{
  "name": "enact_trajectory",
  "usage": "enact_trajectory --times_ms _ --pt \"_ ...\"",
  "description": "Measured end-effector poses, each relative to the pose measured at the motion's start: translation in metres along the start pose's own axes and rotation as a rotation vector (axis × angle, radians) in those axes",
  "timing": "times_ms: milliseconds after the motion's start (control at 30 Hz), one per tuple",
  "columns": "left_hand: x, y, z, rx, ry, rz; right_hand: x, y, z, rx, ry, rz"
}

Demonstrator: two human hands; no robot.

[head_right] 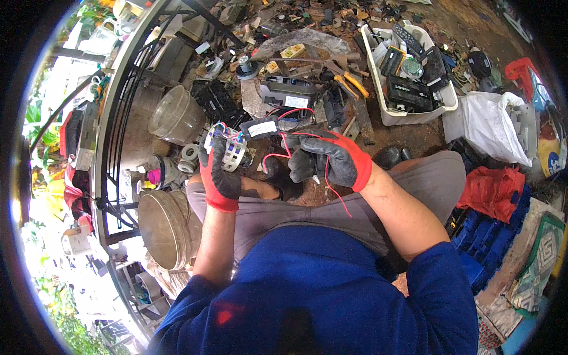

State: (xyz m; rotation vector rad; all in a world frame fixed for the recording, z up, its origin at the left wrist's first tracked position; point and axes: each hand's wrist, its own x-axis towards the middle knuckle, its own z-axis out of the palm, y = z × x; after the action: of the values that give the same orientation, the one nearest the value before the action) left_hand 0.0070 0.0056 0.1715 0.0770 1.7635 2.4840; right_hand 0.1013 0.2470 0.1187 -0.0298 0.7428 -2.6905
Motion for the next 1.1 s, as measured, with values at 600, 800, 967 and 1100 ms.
enact_trajectory --times_ms 600,800,967,1100 --pt "0.006 -0.004 -0.003 0.011 0.010 0.001 0.000 0.004 -0.001 0.103 -0.097 0.144" --pt "0.002 0.004 0.000 0.129 0.003 0.082 -0.001 0.002 0.005 -0.044 -0.125 0.096" --pt "0.012 0.003 -0.007 0.126 0.061 0.055 -0.001 -0.002 0.011 -0.262 -0.132 0.067" --pt "0.012 0.000 -0.012 0.226 0.007 0.178 -0.003 -0.002 0.013 -0.313 -0.113 0.083"
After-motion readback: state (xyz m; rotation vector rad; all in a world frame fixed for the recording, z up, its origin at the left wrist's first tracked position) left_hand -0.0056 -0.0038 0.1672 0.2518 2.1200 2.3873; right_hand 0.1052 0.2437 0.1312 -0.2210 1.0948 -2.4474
